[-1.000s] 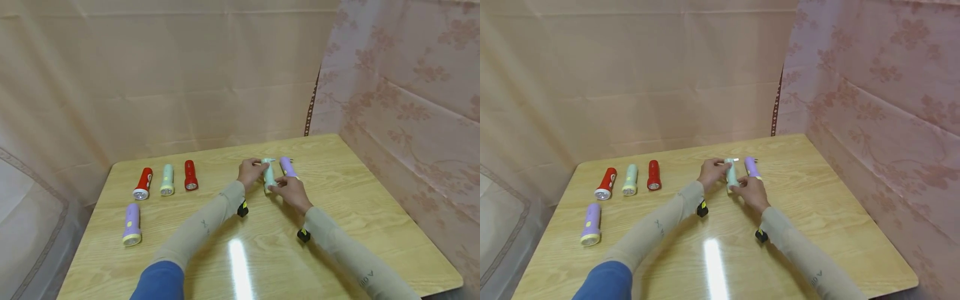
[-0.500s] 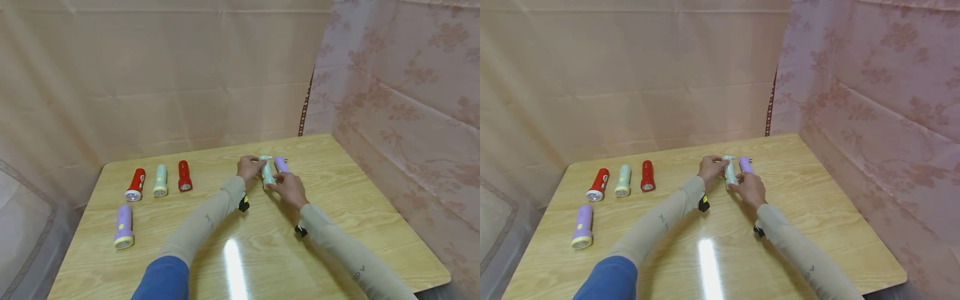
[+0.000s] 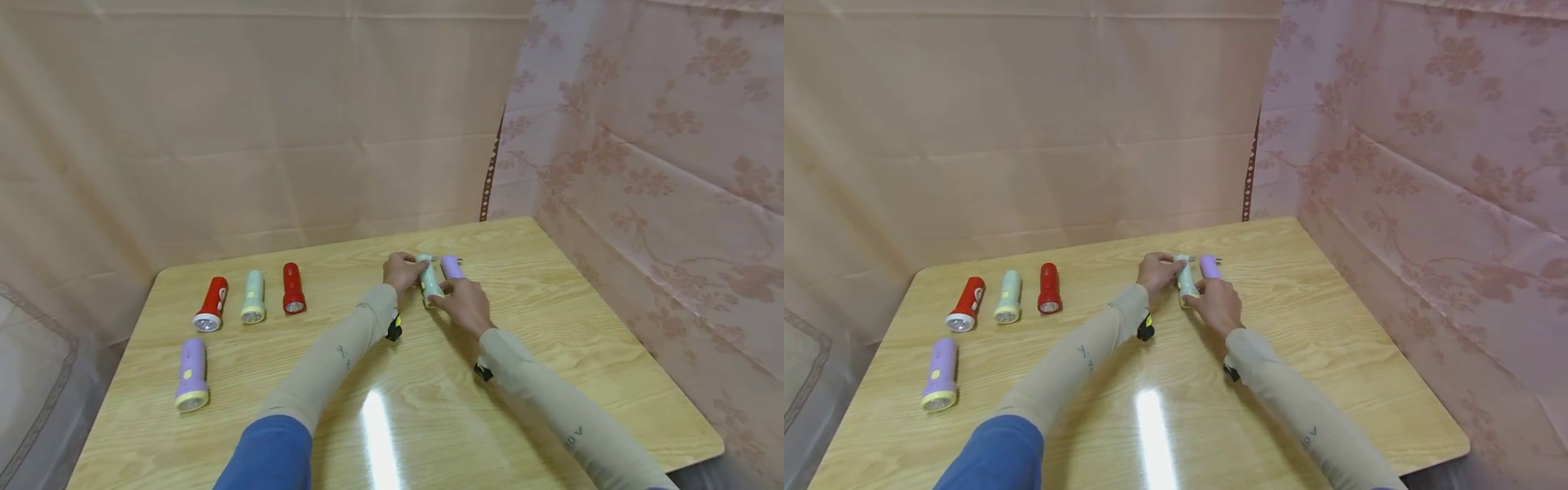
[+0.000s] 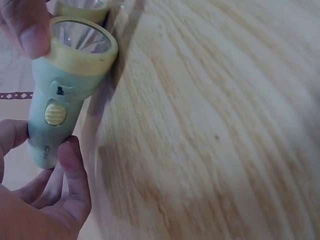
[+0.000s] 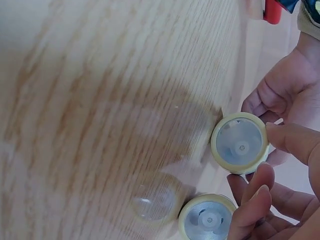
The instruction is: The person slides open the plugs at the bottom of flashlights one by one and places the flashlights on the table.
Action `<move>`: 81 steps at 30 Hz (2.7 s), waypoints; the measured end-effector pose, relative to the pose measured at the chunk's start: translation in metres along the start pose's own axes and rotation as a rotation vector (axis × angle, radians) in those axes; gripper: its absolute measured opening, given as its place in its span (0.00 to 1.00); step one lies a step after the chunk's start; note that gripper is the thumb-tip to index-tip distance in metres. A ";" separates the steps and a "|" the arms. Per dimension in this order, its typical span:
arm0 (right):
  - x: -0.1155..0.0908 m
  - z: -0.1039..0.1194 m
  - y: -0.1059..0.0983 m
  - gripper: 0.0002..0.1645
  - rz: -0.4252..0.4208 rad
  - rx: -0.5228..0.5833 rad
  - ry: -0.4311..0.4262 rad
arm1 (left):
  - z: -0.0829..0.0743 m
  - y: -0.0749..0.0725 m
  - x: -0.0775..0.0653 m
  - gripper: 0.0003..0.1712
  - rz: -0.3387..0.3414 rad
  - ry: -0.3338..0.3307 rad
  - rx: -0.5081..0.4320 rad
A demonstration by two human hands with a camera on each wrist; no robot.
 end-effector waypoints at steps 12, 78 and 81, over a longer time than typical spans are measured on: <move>0.002 0.002 -0.002 0.24 0.017 -0.015 0.002 | 0.002 -0.001 0.002 0.22 0.004 0.042 0.187; -0.046 0.037 0.023 0.20 0.058 0.154 -0.232 | 0.023 -0.095 -0.122 0.14 0.339 0.302 0.203; -0.052 0.040 0.025 0.21 0.089 0.133 -0.231 | 0.028 -0.101 -0.130 0.15 0.335 0.306 0.196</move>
Point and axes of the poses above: each hand's wrist, its own x-axis towards the middle knuckle, its own y-axis out of the palm, z = x × y, the point moved 4 cm from there along x, towards the middle knuckle, and after that the axes turned 6 degrees about y, right-handed, at the moved point
